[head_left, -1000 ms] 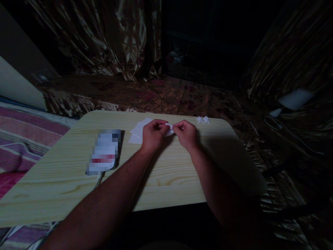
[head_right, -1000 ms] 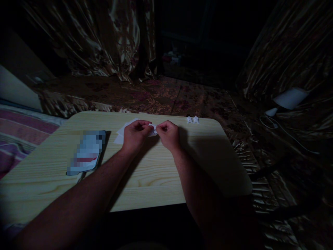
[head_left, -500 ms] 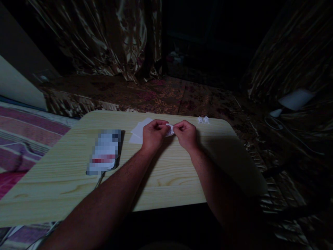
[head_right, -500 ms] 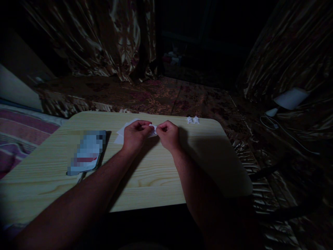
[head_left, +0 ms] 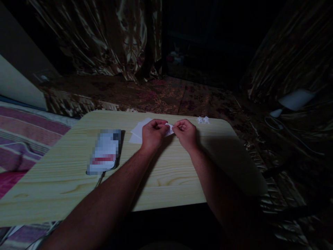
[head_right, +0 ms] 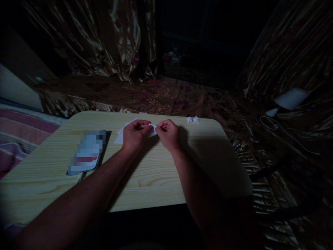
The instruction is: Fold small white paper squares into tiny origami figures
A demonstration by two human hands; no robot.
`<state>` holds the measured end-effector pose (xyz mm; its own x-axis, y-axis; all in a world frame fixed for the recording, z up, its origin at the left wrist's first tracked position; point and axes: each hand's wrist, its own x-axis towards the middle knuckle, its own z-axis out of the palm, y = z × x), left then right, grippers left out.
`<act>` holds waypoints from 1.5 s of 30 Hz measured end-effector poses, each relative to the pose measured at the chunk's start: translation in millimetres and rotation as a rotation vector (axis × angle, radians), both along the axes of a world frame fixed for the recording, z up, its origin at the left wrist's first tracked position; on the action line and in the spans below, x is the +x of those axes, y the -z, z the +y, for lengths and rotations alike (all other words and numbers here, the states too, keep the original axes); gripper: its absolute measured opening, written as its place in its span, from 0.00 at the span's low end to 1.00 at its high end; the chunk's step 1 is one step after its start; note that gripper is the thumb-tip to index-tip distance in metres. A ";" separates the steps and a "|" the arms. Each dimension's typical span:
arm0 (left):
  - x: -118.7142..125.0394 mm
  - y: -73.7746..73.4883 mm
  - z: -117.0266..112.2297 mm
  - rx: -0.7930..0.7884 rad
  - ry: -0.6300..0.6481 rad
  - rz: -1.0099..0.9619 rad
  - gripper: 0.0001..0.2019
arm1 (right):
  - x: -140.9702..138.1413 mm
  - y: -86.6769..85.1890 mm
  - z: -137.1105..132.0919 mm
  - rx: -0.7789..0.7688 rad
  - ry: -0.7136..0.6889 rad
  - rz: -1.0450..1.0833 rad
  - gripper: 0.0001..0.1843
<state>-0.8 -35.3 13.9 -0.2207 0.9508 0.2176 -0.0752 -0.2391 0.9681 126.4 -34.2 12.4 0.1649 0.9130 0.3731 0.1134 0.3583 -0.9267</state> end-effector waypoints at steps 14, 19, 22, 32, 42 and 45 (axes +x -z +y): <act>-1.3 -3.2 -0.8 -0.001 -0.045 -0.005 0.11 | 0.7 -2.0 -1.7 -0.049 -0.068 0.065 0.09; -1.1 -3.3 -1.2 -0.002 -0.038 -0.020 0.12 | 1.2 -1.0 -0.3 -0.038 -0.045 0.035 0.08; -0.3 -3.8 -2.0 0.002 -0.039 -0.027 0.12 | 1.3 0.6 0.8 -0.022 -0.040 0.020 0.09; 0.2 -4.3 -1.4 -0.028 -0.044 -0.112 0.13 | 0.9 -2.7 -1.9 -0.028 -0.091 0.047 0.10; -1.5 3.5 3.0 -0.011 -0.020 -0.150 0.15 | 1.3 2.5 -0.2 -0.019 -0.104 0.012 0.10; -1.4 3.5 3.0 -0.003 -0.024 -0.136 0.15 | 1.5 2.0 -0.7 -0.016 -0.100 0.009 0.10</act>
